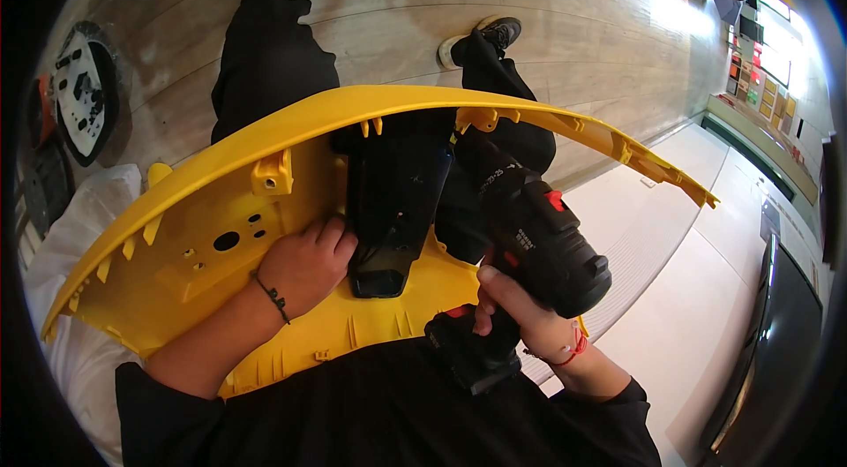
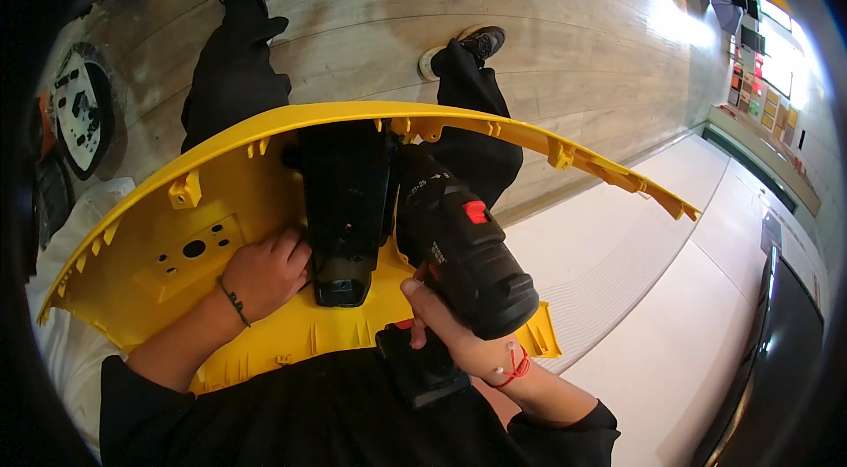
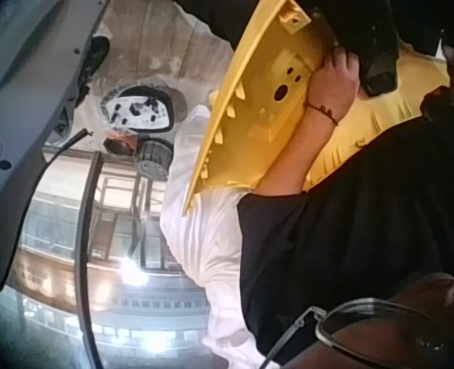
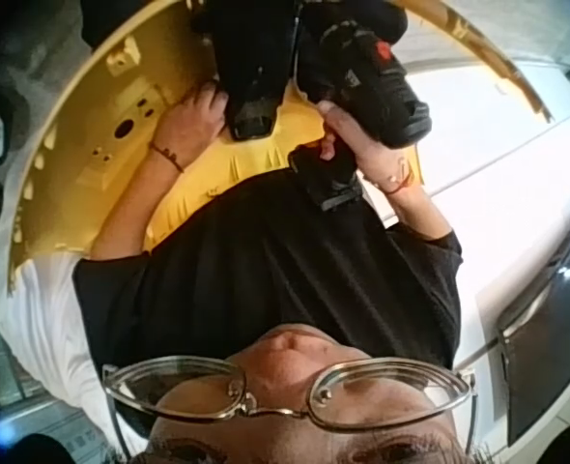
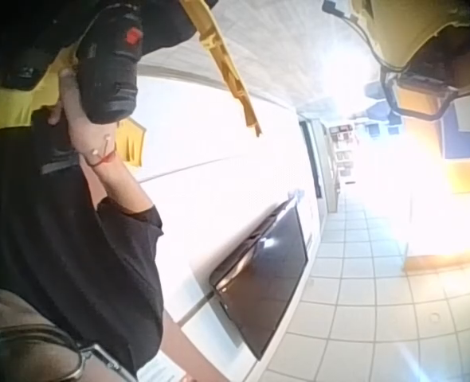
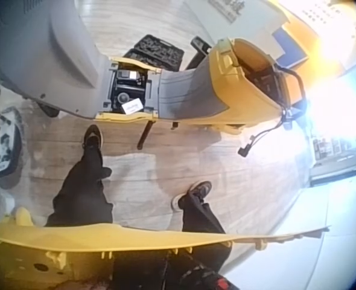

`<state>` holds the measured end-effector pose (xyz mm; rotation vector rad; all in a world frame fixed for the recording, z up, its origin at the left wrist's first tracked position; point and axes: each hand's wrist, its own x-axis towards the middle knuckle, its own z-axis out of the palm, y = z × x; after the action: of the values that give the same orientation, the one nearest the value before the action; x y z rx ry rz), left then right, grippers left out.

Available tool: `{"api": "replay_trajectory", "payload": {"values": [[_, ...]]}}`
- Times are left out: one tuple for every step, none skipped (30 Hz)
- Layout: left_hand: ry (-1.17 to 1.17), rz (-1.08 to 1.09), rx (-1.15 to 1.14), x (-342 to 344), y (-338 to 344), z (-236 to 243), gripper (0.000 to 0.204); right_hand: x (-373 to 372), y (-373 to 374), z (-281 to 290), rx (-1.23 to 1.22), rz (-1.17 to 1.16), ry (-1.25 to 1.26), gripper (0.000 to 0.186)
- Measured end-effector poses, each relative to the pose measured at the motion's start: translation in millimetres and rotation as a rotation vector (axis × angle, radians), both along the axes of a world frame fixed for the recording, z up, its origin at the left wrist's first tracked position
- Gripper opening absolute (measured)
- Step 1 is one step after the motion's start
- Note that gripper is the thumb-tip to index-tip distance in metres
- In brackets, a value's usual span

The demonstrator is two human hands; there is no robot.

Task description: Installing a component into a yellow motorcycle fairing panel using a power drill.

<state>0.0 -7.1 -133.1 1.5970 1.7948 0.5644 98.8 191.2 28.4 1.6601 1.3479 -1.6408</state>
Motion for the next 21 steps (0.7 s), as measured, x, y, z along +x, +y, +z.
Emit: {"api": "replay_trajectory", "payload": {"values": [[-0.003, -0.002, -0.005, 0, 0, 0, 0.021, 0, 0, 0, -0.025, -0.042, -0.013, 0.021], [-0.004, -0.002, -0.003, 0, 0, 0, 0.021, 0, -1, 1, -0.024, -0.042, -0.014, 0.021], [-0.004, -0.001, -0.003, 1, 1, -1, 0.021, 1, -3, 2, 0.009, -0.016, -0.001, 0.021], [-0.004, -0.001, -0.002, 1, 1, -1, 0.021, 0, -5, 3, 0.042, 0.009, 0.011, 0.021], [-0.005, 0.0, 0.0, 1, 1, -1, 0.021, -1, -6, 3, 0.044, 0.01, 0.01, 0.021], [-0.002, 0.008, 0.004, 1, 0, -1, 0.021, -2, -7, 4, 0.045, 0.039, -0.007, 0.021], [0.002, 0.015, 0.008, 2, 0, -1, 0.02, -2, -8, 5, 0.046, 0.069, -0.024, 0.022], [0.0, 0.017, 0.011, 2, 0, -2, 0.02, 1, -7, 5, 0.049, 0.071, -0.026, 0.022], [0.007, 0.014, 0.015, 2, 0, -2, 0.02, 6, -6, 5, 0.033, 0.068, -0.015, 0.023], [0.014, 0.01, 0.02, 2, -1, -2, 0.02, 8, -6, 6, 0.017, 0.064, -0.004, 0.024], [0.013, 0.012, 0.022, 2, -1, -3, 0.02, 7, -5, 8, 0.019, 0.067, -0.005, 0.024], [0.006, 0.007, 0.012, 2, -2, -3, 0.023, 5, -5, 11, 0.023, 0.033, -0.008, 0.024], [-0.001, 0.001, 0.003, 1, -2, -4, 0.027, 4, -6, 13, 0.027, -0.001, -0.011, 0.023], [-0.002, 0.0, 0.005, 1, -1, -3, 0.027, 4, -6, 14, 0.03, -0.001, -0.012, 0.023], [0.005, 0.013, 0.026, 1, 0, -2, 0.024, 5, -7, 15, 0.04, 0.004, -0.012, 0.023], [0.013, 0.026, 0.047, 0, 1, -2, 0.021, 6, -7, 16, 0.051, 0.009, -0.011, 0.023], [0.013, 0.025, 0.052, 0, 2, -1, 0.021, 8, -6, 17, 0.055, 0.008, -0.012, 0.023], [0.0, 0.022, 0.034, -1, 2, 0, 0.022, 10, -4, 17, 0.04, 0.028, -0.022, 0.023], [-0.013, 0.018, 0.016, -1, 3, 0, 0.023, 11, -2, 18, 0.024, 0.048, -0.032, 0.024], [-0.013, 0.017, 0.02, 0, 3, 0, 0.023, 13, -1, 20, 0.027, 0.047, -0.032, 0.024], [-0.012, 0.018, 0.017, 0, 3, 0, 0.024, 14, -1, 21, 0.036, 0.059, -0.027, 0.025]]}}
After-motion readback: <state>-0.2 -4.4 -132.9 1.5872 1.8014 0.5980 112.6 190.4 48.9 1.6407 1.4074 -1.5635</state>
